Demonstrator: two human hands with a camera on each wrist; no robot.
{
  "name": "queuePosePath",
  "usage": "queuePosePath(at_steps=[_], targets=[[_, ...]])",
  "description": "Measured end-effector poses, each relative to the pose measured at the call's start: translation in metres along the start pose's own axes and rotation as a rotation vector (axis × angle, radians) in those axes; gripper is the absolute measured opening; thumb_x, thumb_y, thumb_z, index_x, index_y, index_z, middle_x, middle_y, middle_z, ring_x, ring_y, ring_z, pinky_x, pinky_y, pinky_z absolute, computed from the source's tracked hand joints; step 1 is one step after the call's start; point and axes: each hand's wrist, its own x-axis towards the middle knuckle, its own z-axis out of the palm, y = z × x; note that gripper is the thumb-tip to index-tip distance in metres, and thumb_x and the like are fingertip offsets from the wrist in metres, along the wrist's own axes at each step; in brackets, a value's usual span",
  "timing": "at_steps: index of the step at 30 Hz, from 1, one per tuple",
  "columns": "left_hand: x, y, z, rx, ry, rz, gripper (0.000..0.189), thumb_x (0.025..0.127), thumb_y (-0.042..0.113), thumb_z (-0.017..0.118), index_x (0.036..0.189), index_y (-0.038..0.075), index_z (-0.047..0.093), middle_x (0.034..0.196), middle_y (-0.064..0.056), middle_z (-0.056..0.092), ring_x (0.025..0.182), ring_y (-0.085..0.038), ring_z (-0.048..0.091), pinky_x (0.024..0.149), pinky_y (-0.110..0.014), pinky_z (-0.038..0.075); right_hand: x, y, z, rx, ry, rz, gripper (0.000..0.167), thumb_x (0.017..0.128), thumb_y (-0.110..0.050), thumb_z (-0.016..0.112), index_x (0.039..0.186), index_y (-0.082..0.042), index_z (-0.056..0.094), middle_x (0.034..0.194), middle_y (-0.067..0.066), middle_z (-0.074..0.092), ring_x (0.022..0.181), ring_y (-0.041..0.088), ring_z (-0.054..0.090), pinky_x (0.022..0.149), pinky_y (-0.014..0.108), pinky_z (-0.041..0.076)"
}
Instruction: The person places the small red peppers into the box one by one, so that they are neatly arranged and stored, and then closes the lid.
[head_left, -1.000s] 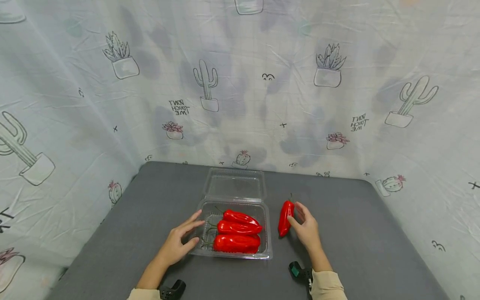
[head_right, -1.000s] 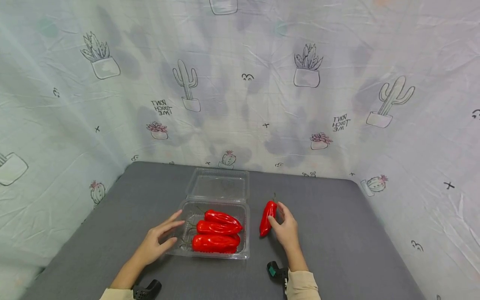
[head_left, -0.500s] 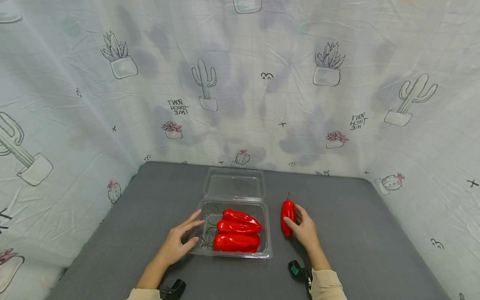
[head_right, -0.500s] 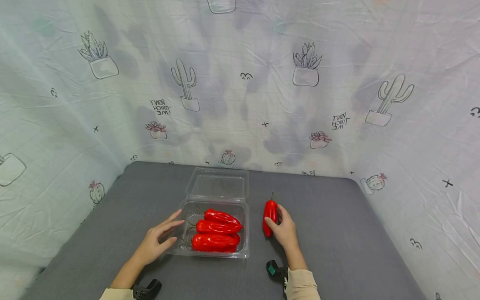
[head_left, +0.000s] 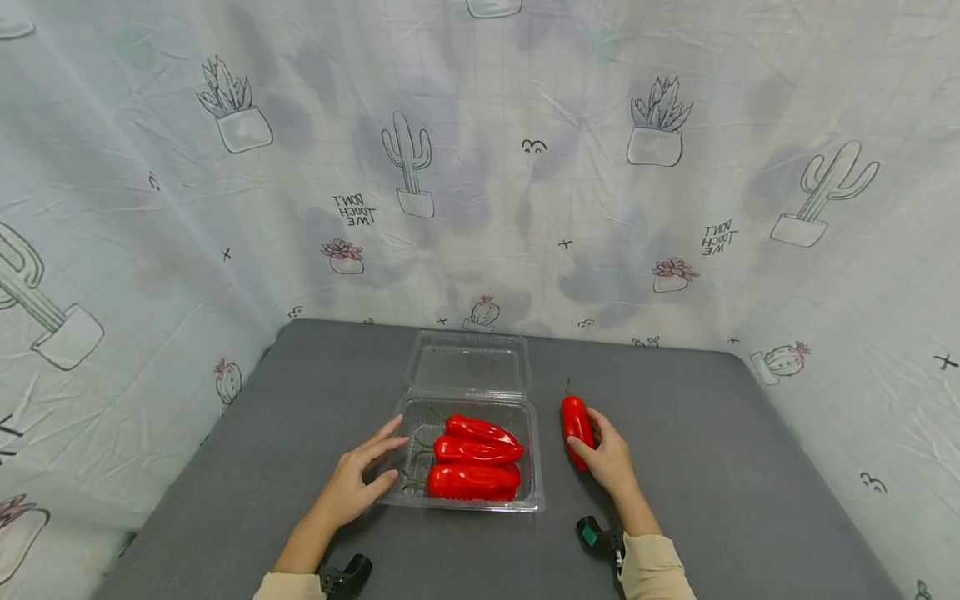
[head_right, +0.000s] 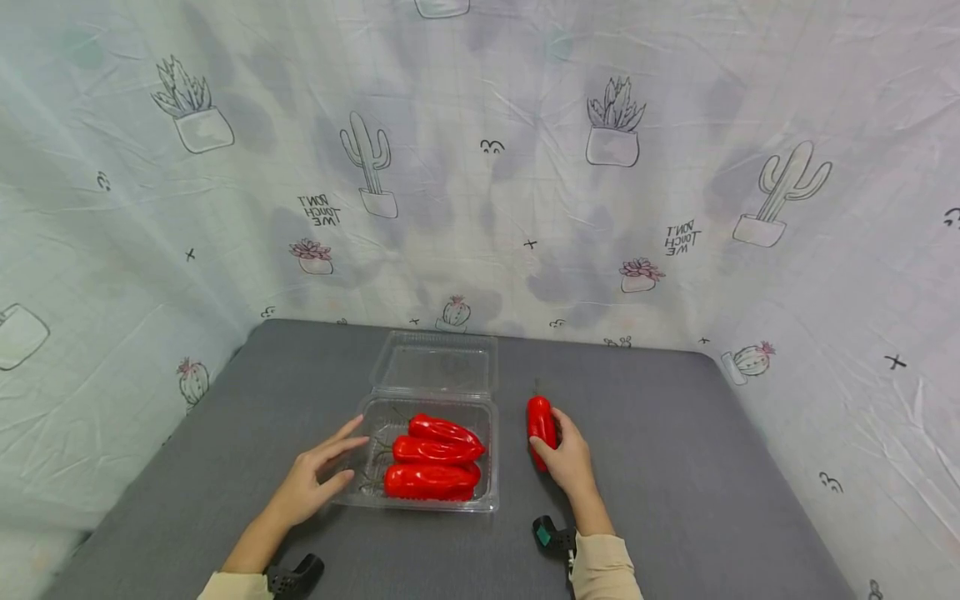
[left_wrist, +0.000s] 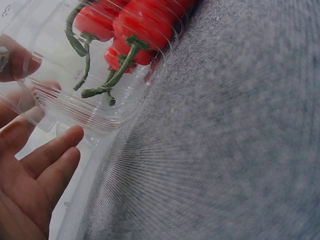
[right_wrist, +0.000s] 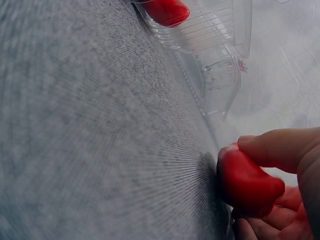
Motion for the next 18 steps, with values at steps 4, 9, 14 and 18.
queuePosePath(at_steps=[4,9,14,18], targets=[[0.0003,-0.0006,-0.0001,-0.001,-0.001,0.000,0.042,0.078,-0.011,0.066,0.119,-0.010,0.059,0.136,-0.036,0.043,0.125,-0.038,0.048,0.097,-0.013,0.041,-0.0001,0.0006,0.0009,-0.019,0.013,-0.020,0.060,0.084,-0.010,0.068,0.135,0.008,0.043,0.133,0.029,0.050,0.115,0.042,0.055,0.094,0.053,0.047],[0.0008,-0.0021,0.0001,0.003,0.001,0.004,0.042,0.077,-0.011,0.066,0.118,-0.010,0.059,0.135,-0.037,0.043,0.125,-0.038,0.048,0.097,-0.012,0.039,-0.0005,0.0012,0.0004,-0.072,0.026,-0.045,0.056,0.085,-0.011,0.067,0.134,0.007,0.046,0.129,0.028,0.054,0.112,0.040,0.056,0.093,0.054,0.046],[0.0006,-0.0032,0.0002,-0.006,0.004,0.004,0.042,0.077,-0.011,0.066,0.118,-0.010,0.059,0.135,-0.036,0.043,0.126,-0.038,0.048,0.098,-0.010,0.038,-0.0007,0.0027,0.0011,-0.102,0.036,-0.049,0.052,0.084,-0.010,0.067,0.132,0.004,0.050,0.123,0.026,0.059,0.105,0.038,0.057,0.089,0.052,0.046],[-0.0008,-0.0032,0.0004,-0.010,-0.001,0.001,0.041,0.078,-0.011,0.066,0.119,-0.010,0.059,0.136,-0.037,0.043,0.127,-0.035,0.047,0.098,-0.011,0.038,-0.0015,0.0031,0.0013,-0.114,0.036,-0.046,0.049,0.084,-0.008,0.066,0.131,0.001,0.052,0.122,0.025,0.060,0.105,0.038,0.057,0.089,0.053,0.046]])
